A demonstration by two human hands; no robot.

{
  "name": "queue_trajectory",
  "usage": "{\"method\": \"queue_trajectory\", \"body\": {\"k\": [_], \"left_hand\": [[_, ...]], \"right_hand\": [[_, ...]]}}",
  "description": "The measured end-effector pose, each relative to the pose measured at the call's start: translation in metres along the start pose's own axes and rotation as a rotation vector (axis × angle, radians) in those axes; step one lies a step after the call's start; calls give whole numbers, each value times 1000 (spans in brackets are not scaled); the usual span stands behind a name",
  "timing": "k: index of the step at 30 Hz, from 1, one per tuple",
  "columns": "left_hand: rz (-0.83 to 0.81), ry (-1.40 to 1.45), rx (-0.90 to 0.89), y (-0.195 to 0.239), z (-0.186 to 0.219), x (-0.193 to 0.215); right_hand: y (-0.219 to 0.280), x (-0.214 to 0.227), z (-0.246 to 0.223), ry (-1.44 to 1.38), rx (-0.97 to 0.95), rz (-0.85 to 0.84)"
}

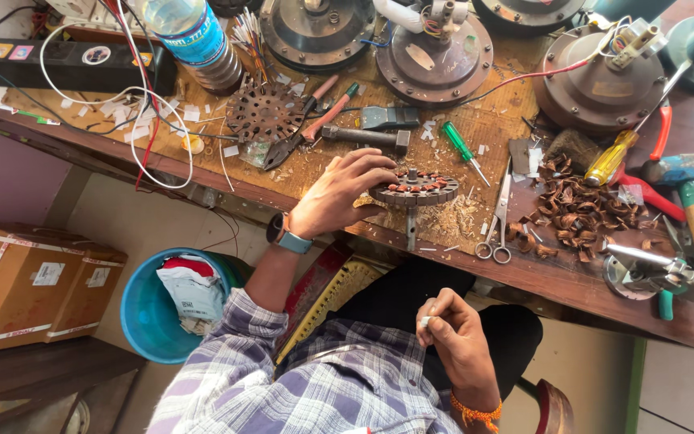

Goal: The person works on a circular electrical component, likely a motor stator, using a screwdriver to adjust or secure copper windings. They rotate the component and use their fingers to manipulate the windings while seated at a cluttered workbench.

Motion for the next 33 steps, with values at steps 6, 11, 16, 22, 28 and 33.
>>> {"method": "queue_trajectory", "body": {"k": [6,11,16,22,28,33], "left_hand": [[91,50,31,-2,7,-14],[98,33,40,-10,15,-19],[108,81,35,-21,28,-20],[123,108,82,-27,41,-24],[182,84,127,-25,41,-29],[282,102,168,-19,45,-36]], "right_hand": [[1,8,3,50,-13,12],[1,18,-1,79,1,58],[-2,28,-7,111,28,100],[-6,37,-13,123,26,132],[-11,41,-13,125,26,138],[-15,43,-10,127,16,136]]}}
Point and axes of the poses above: each hand's wrist, its own y-axis away from the middle knuckle, its own x-axis out of the back of the hand, z = x × y, the point moved 4 cm from there along -y, towards the middle knuckle, and after that the axes turned 8 degrees about x, right-handed, at the moved point
